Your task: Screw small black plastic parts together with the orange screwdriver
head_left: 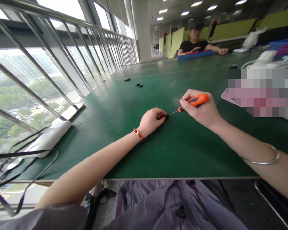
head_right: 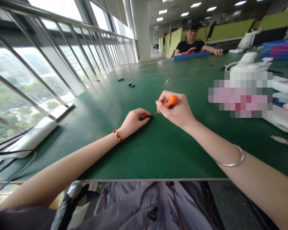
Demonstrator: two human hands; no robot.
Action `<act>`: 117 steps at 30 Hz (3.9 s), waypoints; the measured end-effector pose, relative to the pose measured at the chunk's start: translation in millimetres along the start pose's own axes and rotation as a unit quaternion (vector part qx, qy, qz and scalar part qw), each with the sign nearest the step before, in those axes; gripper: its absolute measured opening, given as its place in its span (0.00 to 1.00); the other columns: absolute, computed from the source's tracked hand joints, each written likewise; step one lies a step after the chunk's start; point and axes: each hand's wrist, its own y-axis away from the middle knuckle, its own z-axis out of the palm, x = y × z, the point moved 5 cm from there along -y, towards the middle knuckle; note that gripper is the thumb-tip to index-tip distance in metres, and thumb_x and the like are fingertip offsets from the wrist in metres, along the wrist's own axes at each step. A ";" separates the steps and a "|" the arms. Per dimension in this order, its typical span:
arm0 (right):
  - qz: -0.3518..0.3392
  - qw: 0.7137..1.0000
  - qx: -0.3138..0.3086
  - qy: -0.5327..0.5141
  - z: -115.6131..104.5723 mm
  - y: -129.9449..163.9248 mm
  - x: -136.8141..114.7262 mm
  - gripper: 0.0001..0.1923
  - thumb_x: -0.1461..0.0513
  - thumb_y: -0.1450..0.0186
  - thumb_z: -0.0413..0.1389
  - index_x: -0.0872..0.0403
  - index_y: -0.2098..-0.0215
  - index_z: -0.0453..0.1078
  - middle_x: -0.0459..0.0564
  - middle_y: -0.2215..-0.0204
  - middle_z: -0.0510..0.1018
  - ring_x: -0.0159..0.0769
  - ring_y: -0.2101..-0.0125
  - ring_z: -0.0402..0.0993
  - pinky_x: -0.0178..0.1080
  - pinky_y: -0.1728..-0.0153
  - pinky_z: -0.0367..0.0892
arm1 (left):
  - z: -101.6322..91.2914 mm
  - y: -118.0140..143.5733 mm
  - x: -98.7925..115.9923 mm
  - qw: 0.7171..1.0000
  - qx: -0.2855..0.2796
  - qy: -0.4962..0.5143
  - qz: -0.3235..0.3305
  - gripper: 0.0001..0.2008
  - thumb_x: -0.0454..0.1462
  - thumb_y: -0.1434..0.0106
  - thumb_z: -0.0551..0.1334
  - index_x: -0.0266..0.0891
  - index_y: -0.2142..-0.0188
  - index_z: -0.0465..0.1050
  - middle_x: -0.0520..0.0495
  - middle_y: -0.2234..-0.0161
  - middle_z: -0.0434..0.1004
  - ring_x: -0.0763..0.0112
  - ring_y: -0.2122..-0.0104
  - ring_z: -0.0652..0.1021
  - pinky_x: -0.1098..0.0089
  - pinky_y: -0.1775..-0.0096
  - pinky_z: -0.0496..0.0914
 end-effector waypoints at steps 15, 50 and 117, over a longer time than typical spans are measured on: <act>-0.007 1.000 0.014 -0.005 -0.1 0.3 -0.5 0.12 0.59 0.41 0.54 0.50 0.81 0.61 0.45 0.82 0.70 0.33 0.79 0.63 0.38 0.75 0.57 | 1.6 0.2 -0.7 1.000 -0.008 -0.003 0.002 0.10 0.34 0.42 0.60 0.39 0.62 0.77 0.48 0.65 0.77 0.70 0.65 0.76 0.72 0.62 0.72; -0.008 1.000 0.010 -0.006 -0.2 -0.3 0.9 0.11 0.58 0.41 0.54 0.50 0.79 0.61 0.45 0.81 0.68 0.32 0.79 0.62 0.38 0.74 0.60 | -0.2 1.5 6.0 1.000 -0.011 -0.023 0.013 0.09 0.33 0.43 0.59 0.38 0.63 0.77 0.48 0.65 0.77 0.68 0.65 0.76 0.70 0.63 0.71; 0.009 1.000 0.005 -0.015 2.6 -1.5 3.6 0.15 0.60 0.46 0.60 0.48 0.59 0.67 0.39 0.84 0.63 0.31 0.82 0.61 0.39 0.73 0.63 | 1.3 2.2 8.6 0.997 -0.040 -0.050 0.047 0.10 0.33 0.41 0.57 0.40 0.60 0.75 0.49 0.63 0.76 0.68 0.62 0.75 0.69 0.60 0.71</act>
